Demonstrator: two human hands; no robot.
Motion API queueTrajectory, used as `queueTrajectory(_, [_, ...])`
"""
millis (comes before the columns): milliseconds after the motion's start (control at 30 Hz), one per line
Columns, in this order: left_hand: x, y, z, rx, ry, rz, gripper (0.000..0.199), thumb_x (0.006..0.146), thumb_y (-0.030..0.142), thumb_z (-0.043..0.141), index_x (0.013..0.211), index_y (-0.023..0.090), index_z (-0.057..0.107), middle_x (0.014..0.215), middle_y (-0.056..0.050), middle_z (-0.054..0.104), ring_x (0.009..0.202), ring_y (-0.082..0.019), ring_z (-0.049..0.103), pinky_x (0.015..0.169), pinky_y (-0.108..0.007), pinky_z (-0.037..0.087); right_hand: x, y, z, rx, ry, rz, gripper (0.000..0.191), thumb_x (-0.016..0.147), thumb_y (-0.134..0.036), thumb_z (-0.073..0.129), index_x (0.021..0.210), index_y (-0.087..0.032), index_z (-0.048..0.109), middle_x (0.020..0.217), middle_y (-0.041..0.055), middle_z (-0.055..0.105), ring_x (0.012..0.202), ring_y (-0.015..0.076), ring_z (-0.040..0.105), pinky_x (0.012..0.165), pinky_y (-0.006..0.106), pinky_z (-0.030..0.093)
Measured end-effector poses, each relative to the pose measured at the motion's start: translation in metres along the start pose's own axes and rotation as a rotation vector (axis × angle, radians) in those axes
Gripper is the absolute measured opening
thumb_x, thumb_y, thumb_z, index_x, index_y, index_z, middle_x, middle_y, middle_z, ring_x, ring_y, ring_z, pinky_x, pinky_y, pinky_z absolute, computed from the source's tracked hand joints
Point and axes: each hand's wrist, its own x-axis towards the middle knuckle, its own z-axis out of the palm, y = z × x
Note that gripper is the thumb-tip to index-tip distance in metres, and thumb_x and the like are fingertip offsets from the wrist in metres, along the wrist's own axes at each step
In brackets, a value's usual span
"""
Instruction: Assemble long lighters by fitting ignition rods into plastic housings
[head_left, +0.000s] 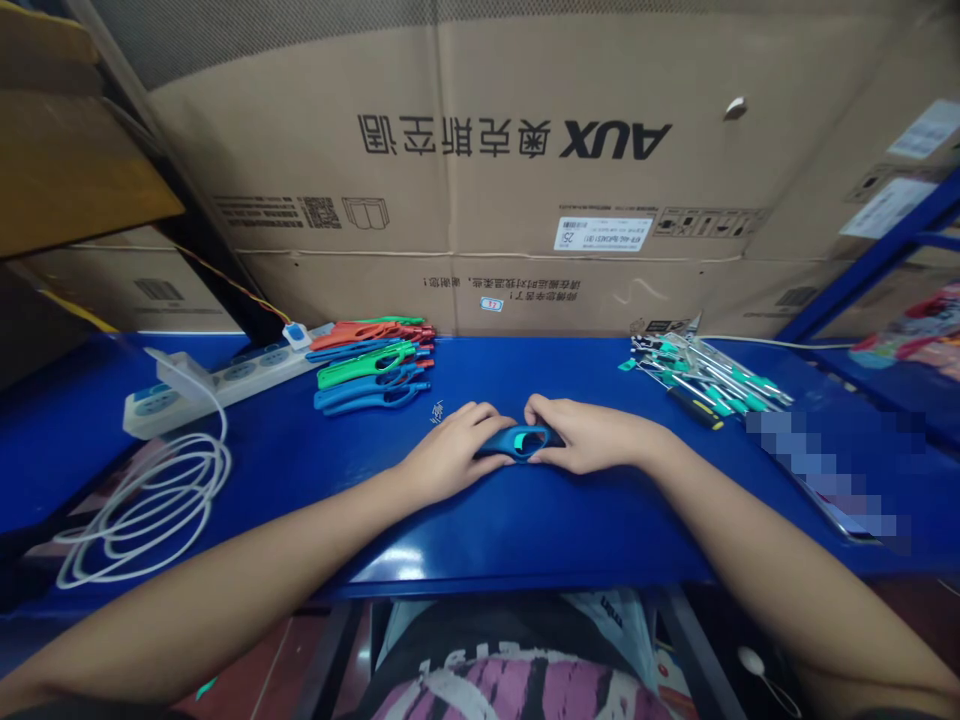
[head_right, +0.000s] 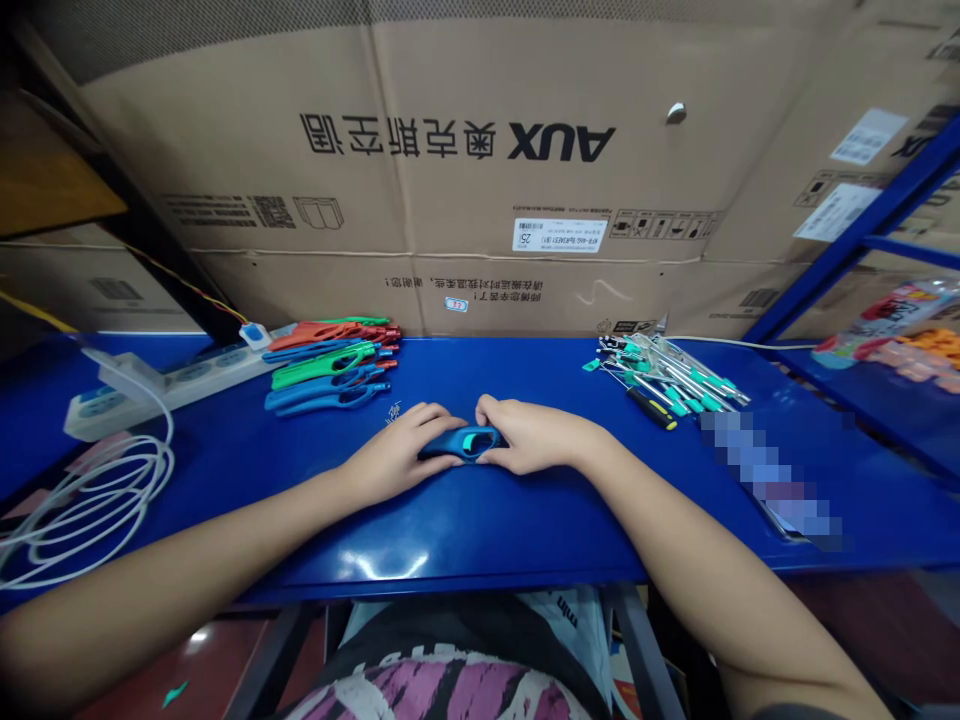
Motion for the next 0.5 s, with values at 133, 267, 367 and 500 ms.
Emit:
queueTrajectory(133, [0.000, 0.000, 0.001, -0.032, 0.021, -0.031, 0.029, 0.096, 0.036, 0.063, 0.121, 0.021, 0.062, 0.116, -0.009, 0.064, 0.105, -0.026, 0.059, 0.095, -0.042, 0.048, 0.002, 0.012, -0.004, 0.045, 0.031, 0.039, 0.038, 0.083, -0.047, 0.072, 0.105, -0.020, 0.055, 0.091, 0.0043, 0.065, 0.075, 0.0185, 0.057, 0.063, 0.028, 0.039])
queueTrajectory(267, [0.001, -0.002, 0.001, -0.114, 0.111, -0.062, 0.027, 0.095, 0.035, 0.065, 0.117, 0.020, 0.061, 0.114, -0.008, 0.066, 0.107, -0.025, 0.060, 0.098, -0.042, 0.047, 0.008, 0.027, -0.005, 0.260, 0.079, 0.043, 0.018, 0.087, -0.036, 0.065, 0.090, -0.018, 0.065, 0.081, 0.0033, 0.069, 0.073, 0.0176, 0.061, 0.065, 0.029, 0.044])
queueTrajectory(367, [0.001, -0.003, 0.002, -0.191, 0.228, -0.111, 0.030, 0.094, 0.035, 0.066, 0.118, 0.019, 0.059, 0.115, -0.008, 0.065, 0.110, -0.025, 0.061, 0.099, -0.041, 0.047, 0.011, 0.034, -0.004, 0.501, 0.159, 0.034, 0.023, 0.088, -0.041, 0.064, 0.086, -0.018, 0.064, 0.075, 0.0015, 0.069, 0.067, 0.0160, 0.063, 0.065, 0.029, 0.050])
queueTrajectory(500, [0.003, -0.001, 0.002, -0.374, 0.359, -0.214, 0.030, 0.095, 0.039, 0.063, 0.118, 0.021, 0.056, 0.115, -0.008, 0.066, 0.108, -0.024, 0.063, 0.098, -0.039, 0.050, 0.012, 0.032, -0.002, 0.474, 0.211, 0.014, 0.024, 0.089, -0.042, 0.064, 0.087, -0.018, 0.065, 0.072, 0.0009, 0.068, 0.061, 0.0133, 0.059, 0.061, 0.027, 0.048])
